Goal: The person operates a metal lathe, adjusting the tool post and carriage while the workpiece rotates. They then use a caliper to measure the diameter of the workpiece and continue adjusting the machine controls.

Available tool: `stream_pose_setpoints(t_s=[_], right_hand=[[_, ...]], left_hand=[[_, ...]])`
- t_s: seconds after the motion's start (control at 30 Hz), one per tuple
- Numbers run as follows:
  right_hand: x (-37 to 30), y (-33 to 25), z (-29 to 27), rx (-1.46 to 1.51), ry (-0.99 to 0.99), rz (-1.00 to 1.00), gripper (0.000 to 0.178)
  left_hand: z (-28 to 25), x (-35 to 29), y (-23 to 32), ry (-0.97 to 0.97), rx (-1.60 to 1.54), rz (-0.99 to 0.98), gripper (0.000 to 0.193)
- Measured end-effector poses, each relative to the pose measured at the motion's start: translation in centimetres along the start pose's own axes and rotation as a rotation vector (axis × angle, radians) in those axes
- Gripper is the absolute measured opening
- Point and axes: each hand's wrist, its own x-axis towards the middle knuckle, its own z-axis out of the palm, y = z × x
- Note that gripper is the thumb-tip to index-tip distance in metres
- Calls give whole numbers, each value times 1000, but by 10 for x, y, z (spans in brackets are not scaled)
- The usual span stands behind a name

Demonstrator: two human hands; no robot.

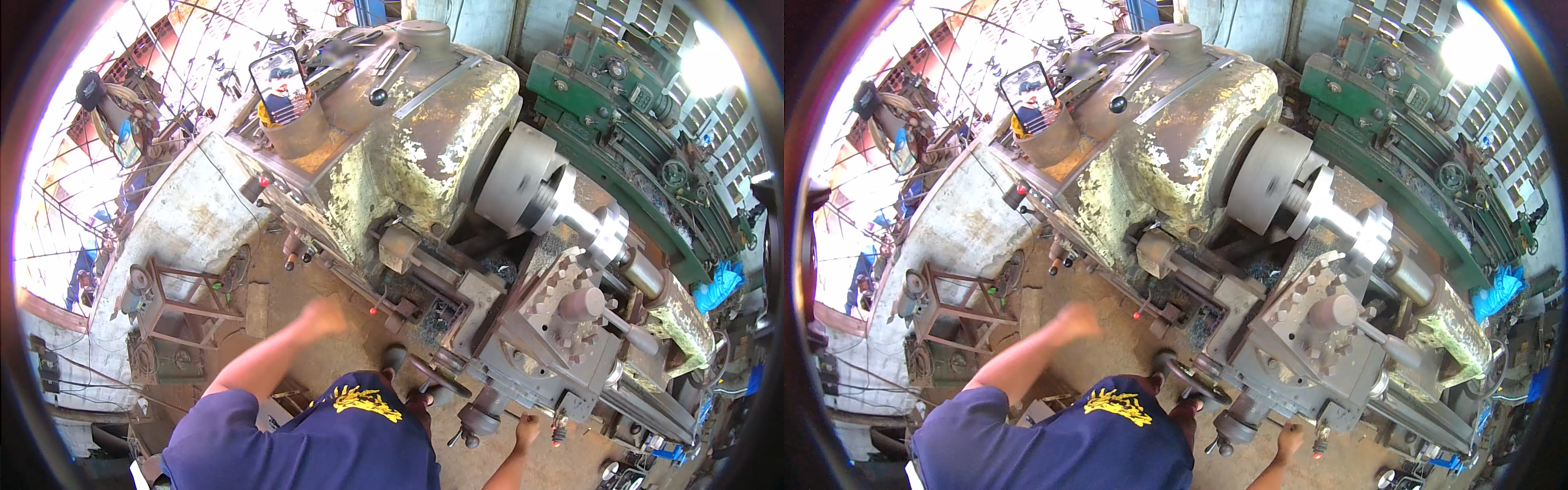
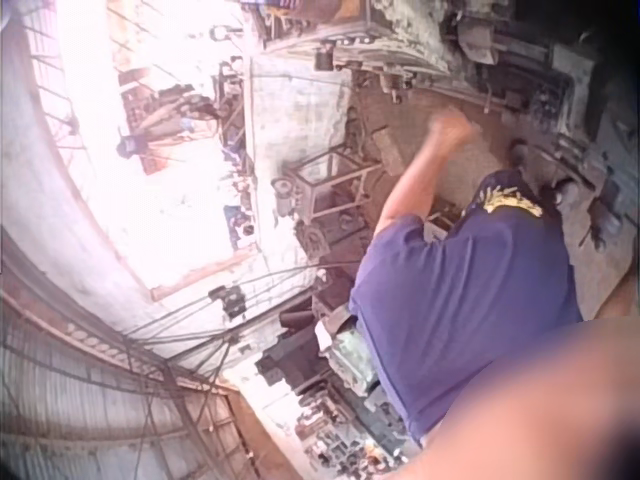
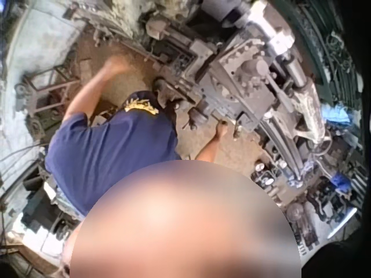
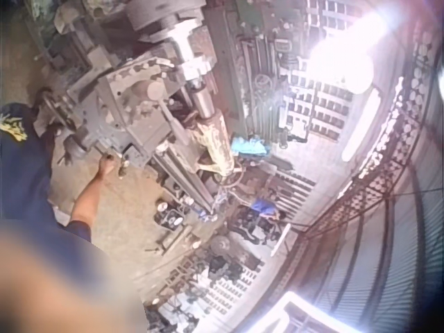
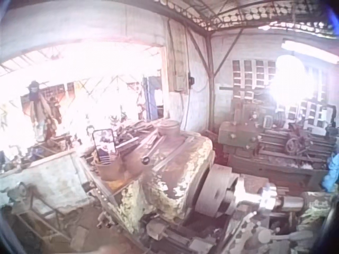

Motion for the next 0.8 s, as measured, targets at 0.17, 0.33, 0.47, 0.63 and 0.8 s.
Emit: stream_pose_setpoints(t_s=[0.17,0.33,0.47,0.63,0.8], right_hand=[[39,43,50,504,-355,406,35],[-9,50,65,-560,20,-368,17],[-38,0,25,-253,142,-180,23],[-30,-44,-10,71,30,188,32],[-20,-27,5,143,-41,207,33]], left_hand=[[113,13,167,-402,-365,274,62],[189,20,238,-810,-873,60,51],[208,21,232,-886,-1405,-247,73],[194,14,255,-949,-1554,-97,78],[178,10,276,-892,-1523,-116,81]])
